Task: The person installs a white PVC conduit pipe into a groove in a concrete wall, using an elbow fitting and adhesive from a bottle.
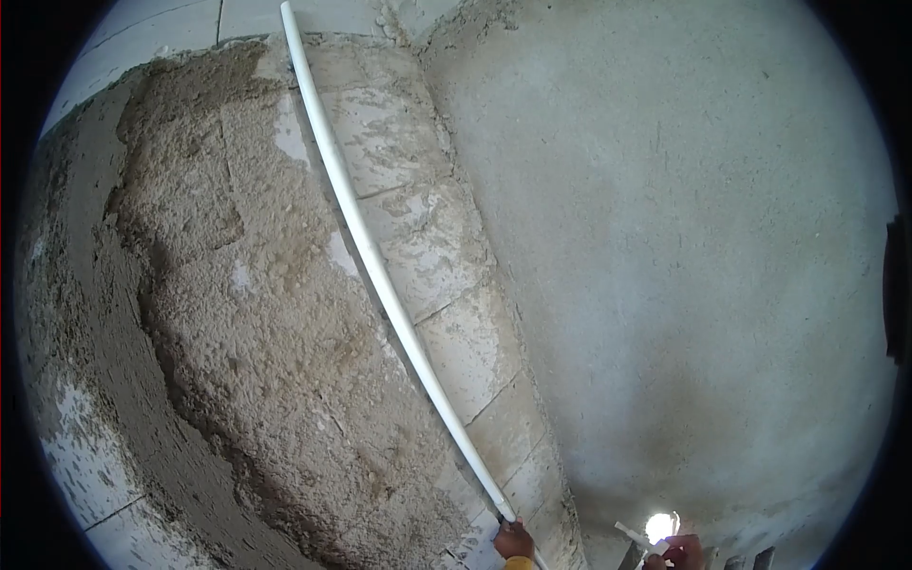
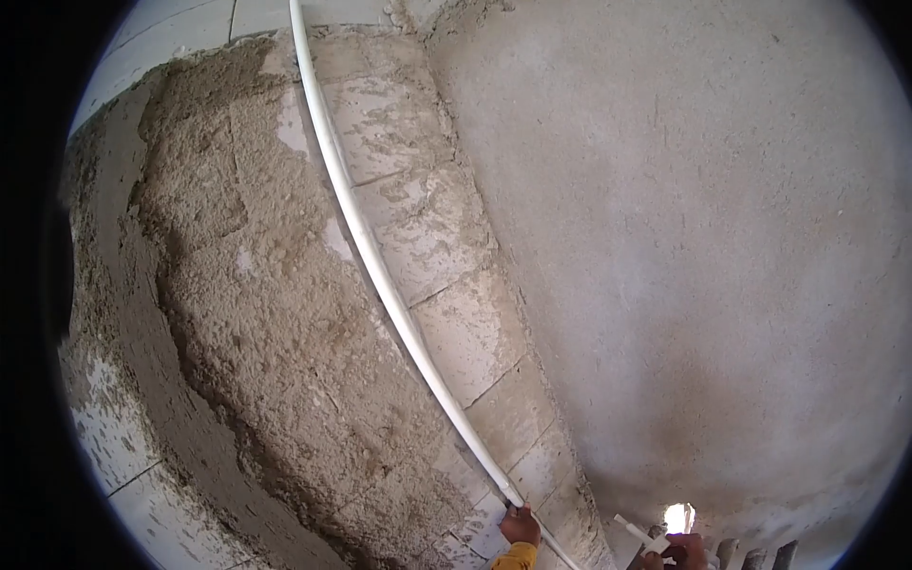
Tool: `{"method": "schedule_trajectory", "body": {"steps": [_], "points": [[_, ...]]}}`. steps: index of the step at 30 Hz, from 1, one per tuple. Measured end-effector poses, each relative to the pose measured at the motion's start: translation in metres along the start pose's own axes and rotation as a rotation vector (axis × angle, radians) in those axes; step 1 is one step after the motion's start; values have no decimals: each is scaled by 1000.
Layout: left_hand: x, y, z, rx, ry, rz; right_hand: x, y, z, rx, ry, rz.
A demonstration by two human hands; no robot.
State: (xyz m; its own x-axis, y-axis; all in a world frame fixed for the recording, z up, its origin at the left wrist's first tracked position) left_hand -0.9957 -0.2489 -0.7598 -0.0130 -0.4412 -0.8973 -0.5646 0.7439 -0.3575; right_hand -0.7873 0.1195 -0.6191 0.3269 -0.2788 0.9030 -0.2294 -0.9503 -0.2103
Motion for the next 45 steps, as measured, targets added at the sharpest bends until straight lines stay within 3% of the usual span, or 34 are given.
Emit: {"method": "schedule_trajectory", "body": {"steps": [5, 8, 11, 14, 17, 23, 26, 35, 41, 44, 45], "points": [[1, 4, -2, 27, -127, -297, 17, -2, -8, 21, 64, -97], [-9, 1, -8, 177, -172, -482, 24, -6, -6, 34, 119, -60], [-12, -1, -10, 332, -100, -641, 27, -5, -6, 1, -28, -83], [-12, -9, -10, 368, -109, -696, 37, -8, -4, 25, 49, -14], [-12, -15, -13, 340, -124, -654, 30, -2, -3, -2, 61, -206], [-9, -10, -11, 219, -196, -616, 36, 1, 0, 9, 27, -172], [-14, -11, -7, 230, -241, -493, 27, -5, 3, 17, -17, 0], [2, -6, -11, 300, -210, -519, 23, -1, 2, -41, -50, -10], [31, 13, -17, 485, -156, -248, 8, 2, 5, -22, -6, -85], [38, 22, -20, 422, 117, -562, -1, 5, -2, -31, 58, -222], [70, 40, -31, 364, 470, -840, 4, 8, 1, -57, 47, -396]]}}
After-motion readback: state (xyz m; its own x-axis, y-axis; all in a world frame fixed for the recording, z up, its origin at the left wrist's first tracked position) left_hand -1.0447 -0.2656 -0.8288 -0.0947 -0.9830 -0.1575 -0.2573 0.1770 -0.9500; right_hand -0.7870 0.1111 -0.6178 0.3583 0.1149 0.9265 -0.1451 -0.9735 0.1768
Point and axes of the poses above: each hand's wrist, its own z-axis away from the middle knuckle, its own y-axis out of the palm, x = y × z, the point moved 7 cm from there along -z, towards the middle knuckle, and after that the axes turned 12 degrees about x, right-handed, at the moved point
